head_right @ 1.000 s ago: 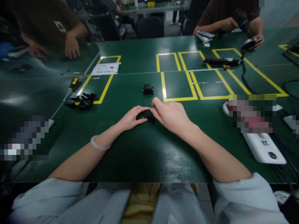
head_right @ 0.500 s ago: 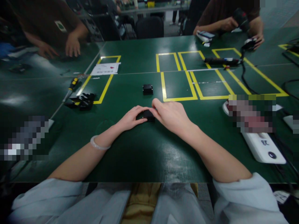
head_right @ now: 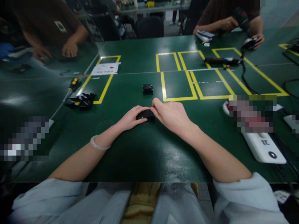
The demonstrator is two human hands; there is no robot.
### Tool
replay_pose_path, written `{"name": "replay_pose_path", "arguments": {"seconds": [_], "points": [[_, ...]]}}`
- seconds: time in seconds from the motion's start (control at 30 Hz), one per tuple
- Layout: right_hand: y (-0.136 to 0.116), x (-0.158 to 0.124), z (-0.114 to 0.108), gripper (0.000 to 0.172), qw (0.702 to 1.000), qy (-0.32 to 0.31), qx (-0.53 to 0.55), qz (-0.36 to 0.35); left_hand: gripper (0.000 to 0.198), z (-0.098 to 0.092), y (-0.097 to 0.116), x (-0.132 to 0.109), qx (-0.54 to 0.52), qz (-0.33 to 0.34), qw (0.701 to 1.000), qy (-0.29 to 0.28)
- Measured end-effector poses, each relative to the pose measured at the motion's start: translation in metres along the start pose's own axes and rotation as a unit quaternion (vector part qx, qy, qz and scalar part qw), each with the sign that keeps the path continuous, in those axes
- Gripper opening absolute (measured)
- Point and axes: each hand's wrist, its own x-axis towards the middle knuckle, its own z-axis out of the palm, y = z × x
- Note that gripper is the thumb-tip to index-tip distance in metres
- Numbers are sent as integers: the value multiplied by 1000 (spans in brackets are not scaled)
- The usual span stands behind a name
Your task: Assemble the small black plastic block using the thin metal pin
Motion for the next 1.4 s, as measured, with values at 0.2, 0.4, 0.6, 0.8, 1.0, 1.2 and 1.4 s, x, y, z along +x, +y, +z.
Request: {"name": "replay_pose_path", "arguments": {"seconds": [0.2,0.4,0.6,0.8,1.0,1.2,1.4], "points": [[0,-1,0,32,999,15,24,-15,49,-1,1,0,-3,-1,1000,-2],[-1,-1,-1,36,1000,9,11,-6,50,0,0,0,-5,1,1000,-4],[-1,0,1,34,1000,7,7,1,49,0,0,1,2,4,1000,-1],[-1,-1,1,35,1000,16,24,-6,49,1,0,0,0,0,1000,-4],[1,0,2,35,1000,9,-16,-3,50,0,0,0,-5,-1,1000,-3],[0,-1,3,34,999,37,26,-18,49,0,-1,0,1,-1,1000,-3],[-1,0,1,39,1000,14,-3,-6,49,1,-1,0,-2,5,1000,2]]}}
